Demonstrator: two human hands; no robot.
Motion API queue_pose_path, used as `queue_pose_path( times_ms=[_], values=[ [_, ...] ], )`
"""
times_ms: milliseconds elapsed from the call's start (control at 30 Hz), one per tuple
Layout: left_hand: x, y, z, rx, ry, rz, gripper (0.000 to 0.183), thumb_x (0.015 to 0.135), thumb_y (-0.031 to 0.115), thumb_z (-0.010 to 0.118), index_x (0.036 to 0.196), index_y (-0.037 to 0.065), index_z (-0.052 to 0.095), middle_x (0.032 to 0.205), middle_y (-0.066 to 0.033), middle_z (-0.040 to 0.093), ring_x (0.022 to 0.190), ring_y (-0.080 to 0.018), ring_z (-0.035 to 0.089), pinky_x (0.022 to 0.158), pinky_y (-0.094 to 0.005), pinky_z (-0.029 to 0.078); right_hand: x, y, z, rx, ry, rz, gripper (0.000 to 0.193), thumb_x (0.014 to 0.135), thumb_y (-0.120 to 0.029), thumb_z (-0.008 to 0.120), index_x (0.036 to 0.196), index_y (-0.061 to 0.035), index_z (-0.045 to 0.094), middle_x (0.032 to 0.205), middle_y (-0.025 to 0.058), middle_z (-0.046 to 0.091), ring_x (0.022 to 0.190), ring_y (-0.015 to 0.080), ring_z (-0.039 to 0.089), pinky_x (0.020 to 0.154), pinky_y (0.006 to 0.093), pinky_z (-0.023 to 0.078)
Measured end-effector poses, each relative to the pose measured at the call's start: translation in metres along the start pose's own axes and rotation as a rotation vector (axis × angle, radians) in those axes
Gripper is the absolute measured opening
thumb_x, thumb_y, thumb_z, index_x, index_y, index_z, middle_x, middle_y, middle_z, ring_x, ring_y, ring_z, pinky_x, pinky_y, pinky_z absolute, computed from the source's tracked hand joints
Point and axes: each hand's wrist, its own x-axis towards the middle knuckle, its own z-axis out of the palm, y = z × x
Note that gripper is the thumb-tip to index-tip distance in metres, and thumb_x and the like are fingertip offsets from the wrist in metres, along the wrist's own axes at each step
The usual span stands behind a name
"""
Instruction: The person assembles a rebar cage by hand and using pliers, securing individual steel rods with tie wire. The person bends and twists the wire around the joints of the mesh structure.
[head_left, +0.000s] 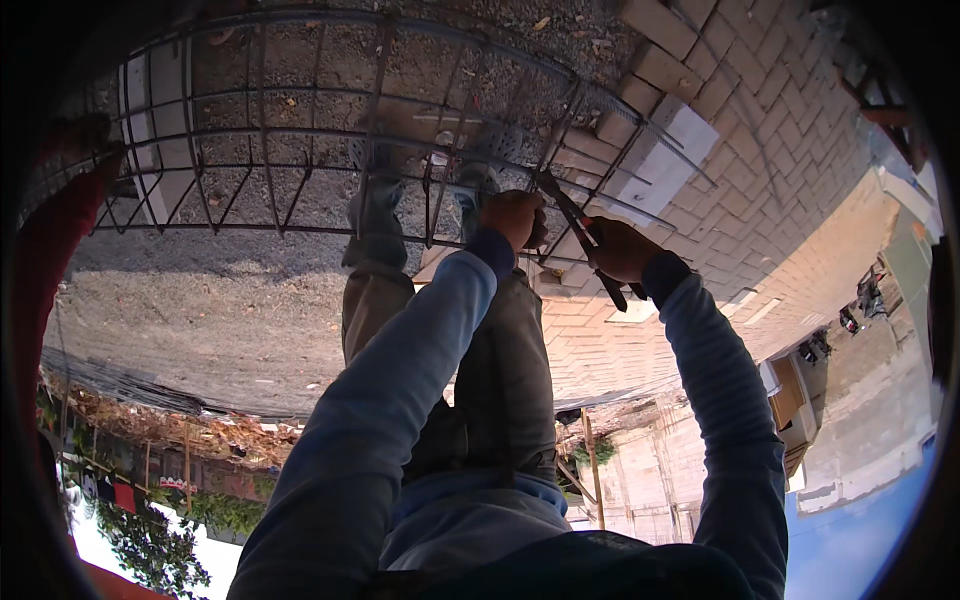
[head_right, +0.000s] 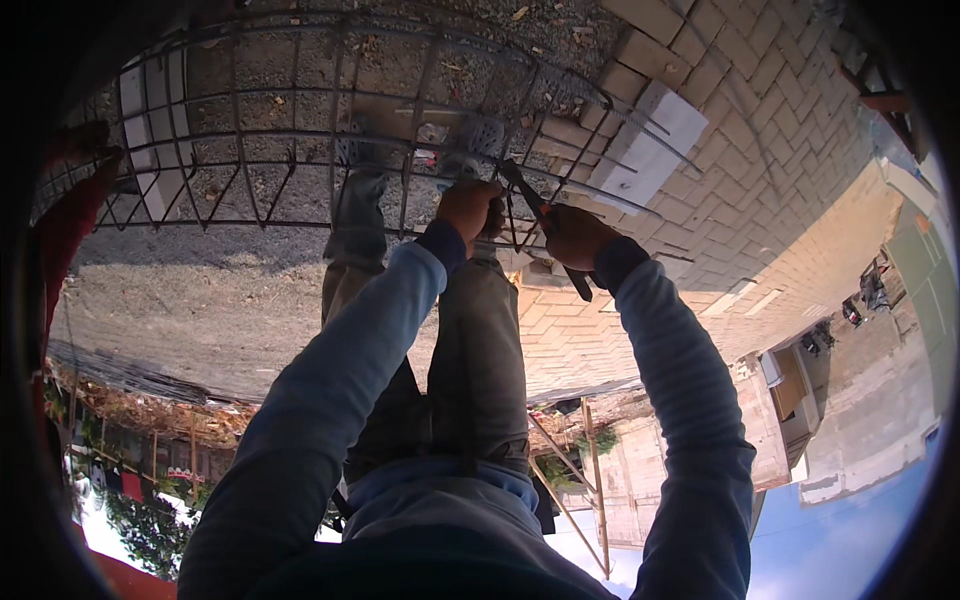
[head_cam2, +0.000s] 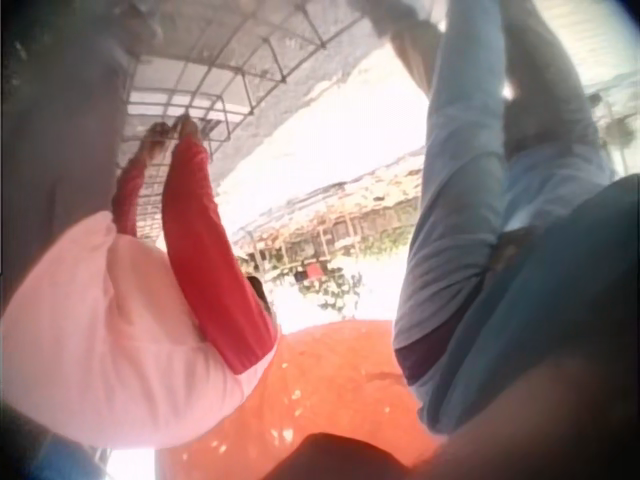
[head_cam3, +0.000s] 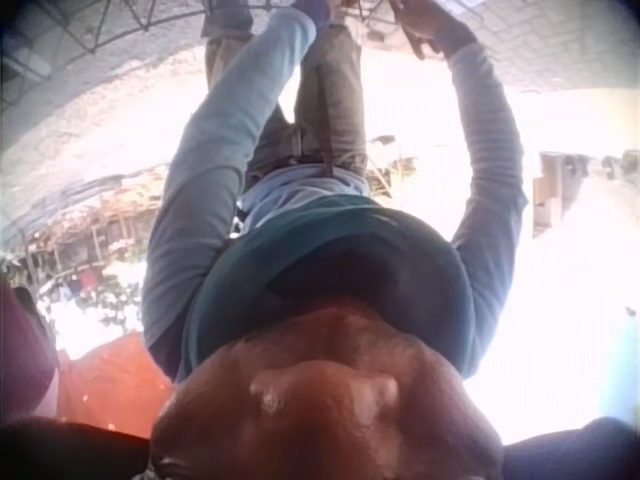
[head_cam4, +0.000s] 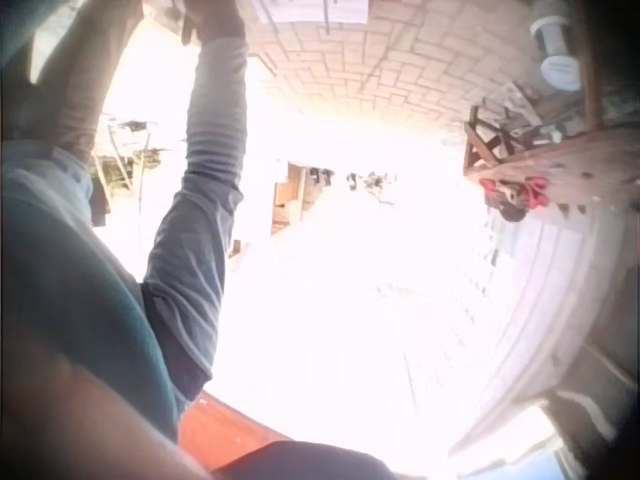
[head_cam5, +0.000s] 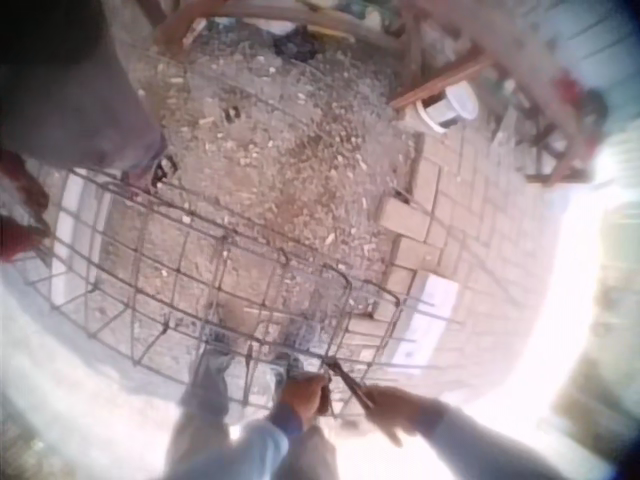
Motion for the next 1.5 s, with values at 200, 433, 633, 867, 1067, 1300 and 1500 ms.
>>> queue_pose_path(
  times_ms=[200,433,633,867,1067,1300,1500],
  values=[
    [-0.018,0.03,-0.003,-0.226,0.0,-0.285,0.022,0.09,0.023,0.055,0.078,0.005,0.057,0.057,-0.0018,0.051,0.041,-0.0111,0.047,0.035,-0.0269,0.034,-0.005,-0.029,-0.009,0.154,-0.112,0.168,0.025,0.079,-0.012,0.049,0.103,-0.0039,0.051,0.084,0.0151,0.06,0.072,0.029,0.064,0.06,0.0411,0.052],
    [-0.021,0.04,-0.01,-0.338,0.027,-0.381,0.021,0.089,0.022,0.056,0.077,0.005,0.058,0.056,-0.0024,0.051,0.042,-0.0117,0.049,0.036,-0.027,0.037,-0.007,-0.039,-0.016,0.372,-0.148,0.283,0.04,0.076,-0.006,0.054,0.116,-0.0032,0.048,0.088,0.0149,0.059,0.081,0.0279,0.065,0.06,0.0416,0.059],
    [-0.029,0.051,-0.01,-0.183,-0.006,-0.281,0.022,0.088,0.02,0.056,0.074,0.002,0.058,0.057,-0.0055,0.055,0.043,-0.014,0.053,0.037,-0.0283,0.043,-0.002,-0.037,-0.012,0.413,-0.202,0.353,0.048,0.077,-0.007,0.056,0.124,-0.0032,0.044,0.092,0.0148,0.058,0.082,0.0275,0.065,0.058,0.0447,0.059],
    [-0.022,0.029,-0.017,-0.047,0.004,-0.179,0.023,0.088,0.022,0.057,0.076,0.002,0.058,0.058,-0.0046,0.054,0.044,-0.0134,0.053,0.038,-0.0278,0.043,-0.002,-0.056,-0.001,0.546,-0.141,0.306,0.039,0.081,-0.006,0.056,0.118,-0.0047,0.045,0.091,0.0123,0.059,0.082,0.0249,0.064,0.059,0.0457,0.058],
    [-0.012,0.003,-0.022,-0.018,0.021,-0.102,0.022,0.088,0.023,0.057,0.08,0.003,0.059,0.062,-0.0046,0.054,0.046,-0.0122,0.052,0.038,-0.028,0.043,0.005,-0.051,0.041,0.761,-0.045,0.195,0.022,0.084,-0.011,0.056,0.104,-0.0056,0.051,0.07,0.0027,0.051,0.065,0.0154,0.058,0.05,0.0362,0.055],
    [-0.022,0.002,-0.01,0.107,0.141,-0.119,0.035,0.081,0.035,0.065,0.073,0.001,0.062,0.054,-0.0039,0.052,0.048,-0.0152,0.056,0.043,-0.0314,0.042,0.069,-0.025,0.171,0.452,0.658,0.099,0.02,0.083,-0.018,0.054,0.084,0.0017,0.058,0.079,0.0229,0.063,0.077,0.0394,0.063,0.065,0.0449,0.05],
    [-0.006,-0.034,-0.023,0.477,-0.057,-0.155,0.054,0.076,0.05,0.065,0.085,-0.002,0.063,0.066,-0.0101,0.063,0.071,-0.0171,0.065,0.067,-0.0326,0.049,0.067,-0.028,0.171,0.756,0.652,-0.007,0.024,0.082,-0.023,0.061,0.09,-0.0009,0.059,0.078,0.0181,0.065,0.076,0.032,0.066,0.062,0.0415,0.051]
  ],
)
